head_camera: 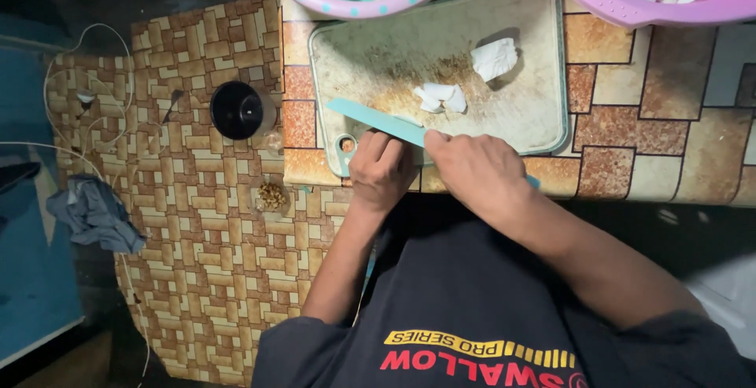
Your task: Dicing small white vegetable pieces on a cutting board using a blue knife.
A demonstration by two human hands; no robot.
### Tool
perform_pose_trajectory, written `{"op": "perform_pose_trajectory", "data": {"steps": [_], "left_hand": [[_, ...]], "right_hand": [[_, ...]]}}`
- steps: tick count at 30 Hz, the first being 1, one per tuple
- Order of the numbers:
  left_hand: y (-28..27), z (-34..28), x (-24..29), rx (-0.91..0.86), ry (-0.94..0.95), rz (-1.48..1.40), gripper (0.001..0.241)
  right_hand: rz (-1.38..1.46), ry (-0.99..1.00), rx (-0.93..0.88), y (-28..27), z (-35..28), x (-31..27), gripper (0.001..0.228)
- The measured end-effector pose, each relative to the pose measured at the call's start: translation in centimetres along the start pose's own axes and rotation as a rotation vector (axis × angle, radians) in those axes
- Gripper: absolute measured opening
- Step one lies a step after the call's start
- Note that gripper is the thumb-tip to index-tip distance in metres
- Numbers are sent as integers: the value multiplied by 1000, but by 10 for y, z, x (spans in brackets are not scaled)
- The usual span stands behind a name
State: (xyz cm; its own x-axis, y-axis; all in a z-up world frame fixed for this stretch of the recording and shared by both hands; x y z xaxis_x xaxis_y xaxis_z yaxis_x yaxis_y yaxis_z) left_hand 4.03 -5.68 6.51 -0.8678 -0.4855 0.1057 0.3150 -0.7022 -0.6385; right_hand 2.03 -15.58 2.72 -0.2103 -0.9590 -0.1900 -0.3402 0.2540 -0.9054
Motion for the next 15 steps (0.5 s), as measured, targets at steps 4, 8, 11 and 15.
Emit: {"op": "perform_pose_trajectory", "data": {"steps": [4,8,11,15], "left_hand": [[-2,1,2,4,9,-16,19],[0,-9,2,12,16,-20,20],[3,-14,3,25,31,13,18],[1,-15,5,56,28,50,15]], "right_hand": [[-12,-4,-11,7,10,-4,19],[50,-33,-16,13,16,-8,18],[69,-66,33,13,24,-13,17],[75,-131,90,-2,25,-24,17]]}}
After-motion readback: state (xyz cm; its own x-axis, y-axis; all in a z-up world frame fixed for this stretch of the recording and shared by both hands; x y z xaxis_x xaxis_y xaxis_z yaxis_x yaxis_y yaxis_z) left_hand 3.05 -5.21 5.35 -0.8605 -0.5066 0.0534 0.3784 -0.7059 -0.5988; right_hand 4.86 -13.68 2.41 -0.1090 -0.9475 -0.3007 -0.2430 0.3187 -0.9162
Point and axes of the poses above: each hand's wrist, its own z-axis towards the middle knuckle, its own y-axis out of the palm, x = y × z, the point moved 8 cm from there along z, towards the middle knuckle, and after that the axes turned 14 degrees about y, right-handed, at the moved point
